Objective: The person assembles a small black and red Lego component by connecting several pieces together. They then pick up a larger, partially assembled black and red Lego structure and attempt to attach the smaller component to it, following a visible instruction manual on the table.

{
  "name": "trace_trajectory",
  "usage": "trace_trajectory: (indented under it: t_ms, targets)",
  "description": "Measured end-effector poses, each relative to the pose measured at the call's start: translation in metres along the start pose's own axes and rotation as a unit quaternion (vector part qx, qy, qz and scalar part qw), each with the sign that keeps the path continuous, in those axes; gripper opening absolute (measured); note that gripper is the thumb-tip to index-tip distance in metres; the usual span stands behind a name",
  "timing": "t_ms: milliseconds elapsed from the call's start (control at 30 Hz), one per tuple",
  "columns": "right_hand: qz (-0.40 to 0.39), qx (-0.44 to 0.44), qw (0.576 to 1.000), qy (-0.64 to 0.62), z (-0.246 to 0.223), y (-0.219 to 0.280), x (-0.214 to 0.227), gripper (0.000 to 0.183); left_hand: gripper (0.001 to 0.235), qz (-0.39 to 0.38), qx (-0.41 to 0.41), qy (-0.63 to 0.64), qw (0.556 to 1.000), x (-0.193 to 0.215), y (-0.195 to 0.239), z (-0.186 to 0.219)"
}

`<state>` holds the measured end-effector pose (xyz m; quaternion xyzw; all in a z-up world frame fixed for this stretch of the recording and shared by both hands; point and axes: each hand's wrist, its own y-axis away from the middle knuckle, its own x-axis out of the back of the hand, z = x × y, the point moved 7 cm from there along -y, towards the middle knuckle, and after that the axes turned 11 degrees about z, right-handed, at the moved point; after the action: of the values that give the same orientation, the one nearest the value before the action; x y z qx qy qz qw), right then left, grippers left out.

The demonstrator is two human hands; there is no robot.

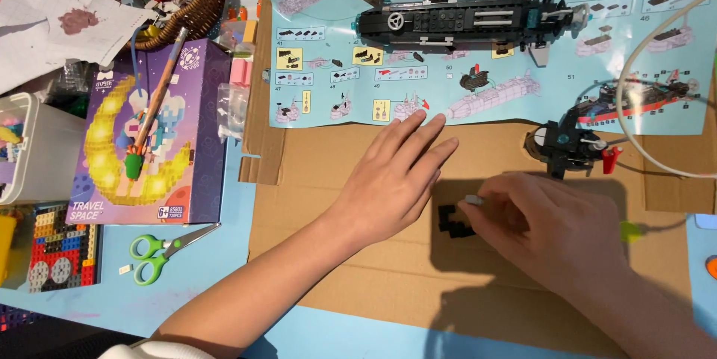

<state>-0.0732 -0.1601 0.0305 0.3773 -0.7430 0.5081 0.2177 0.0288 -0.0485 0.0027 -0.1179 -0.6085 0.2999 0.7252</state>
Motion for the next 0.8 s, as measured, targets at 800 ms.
trace_trajectory:
  t_ms: [800]
  targets:
    - [0.075, 0.194, 0.968, -0.141, -0.054, 0.006, 0.032, 0.003, 0.055, -0.026, 0.074, 0.135, 0.988, -0.035, -0.056, 0.043]
